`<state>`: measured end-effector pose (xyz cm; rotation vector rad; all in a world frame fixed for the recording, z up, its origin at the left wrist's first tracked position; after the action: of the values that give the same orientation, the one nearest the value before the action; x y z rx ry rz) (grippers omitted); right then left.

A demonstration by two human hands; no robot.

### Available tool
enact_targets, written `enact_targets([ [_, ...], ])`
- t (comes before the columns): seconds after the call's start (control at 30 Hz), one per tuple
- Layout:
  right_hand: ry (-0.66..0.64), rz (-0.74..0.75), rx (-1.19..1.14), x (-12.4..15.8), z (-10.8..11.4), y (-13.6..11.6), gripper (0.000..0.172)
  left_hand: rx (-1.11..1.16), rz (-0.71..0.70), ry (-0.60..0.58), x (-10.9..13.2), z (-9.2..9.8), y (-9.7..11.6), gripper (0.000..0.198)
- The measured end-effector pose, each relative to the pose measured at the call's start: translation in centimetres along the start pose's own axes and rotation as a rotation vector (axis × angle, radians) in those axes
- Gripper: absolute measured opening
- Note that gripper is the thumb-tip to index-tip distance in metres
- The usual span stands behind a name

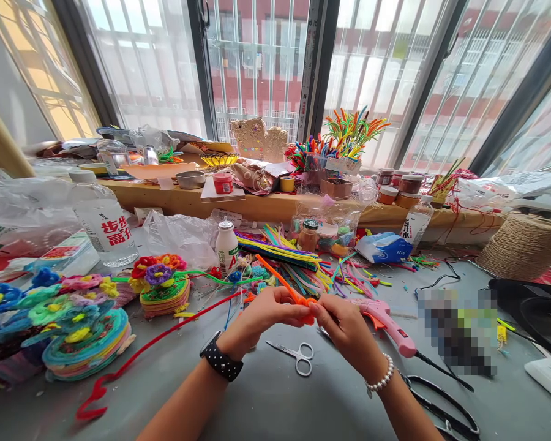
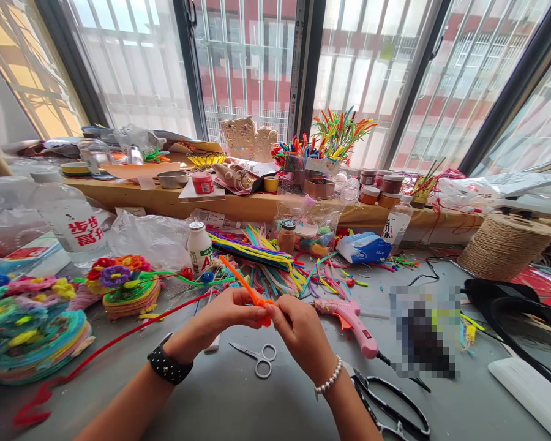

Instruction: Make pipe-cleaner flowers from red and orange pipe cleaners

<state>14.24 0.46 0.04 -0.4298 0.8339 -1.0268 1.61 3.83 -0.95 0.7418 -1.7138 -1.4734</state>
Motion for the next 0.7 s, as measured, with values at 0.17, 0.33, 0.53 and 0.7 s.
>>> enact_targets([
  [0.17,0.022,-0.020,-0.044,-0.1,-0.1,0.0,0.034,0.030,-0.012,0.015,-0.1,-0.1,-0.1,0.023],
  [0.33,0.093,-0.086,-0.131,0.0,-1.0,0.2,0.032,0.101,-0.029,0.035,-0.2,0.0,-0.2,0.020],
  [0.53,0.156,-0.143,-0.207,0.1,-1.7,0.6,0.031,0.156,-0.051,0.051,-0.3,-0.1,-0.3,0.020],
  [0.7,0.159,-0.158,-0.186,0.1,-1.2,0.6,0.031,0.230,-0.008,0.000,-0.2,-0.6,-0.4,0.021],
])
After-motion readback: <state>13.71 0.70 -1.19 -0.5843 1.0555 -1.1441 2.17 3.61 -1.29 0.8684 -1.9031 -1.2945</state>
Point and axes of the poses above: each hand's wrist, its own x-axis away from the middle knuckle, its own z-axis out of the back of the hand, y = z × x, the point moved 4 cm from there along -x, towards the middle knuckle, and after that the axes turned 1 degree about -y, right-handed, at the moved point
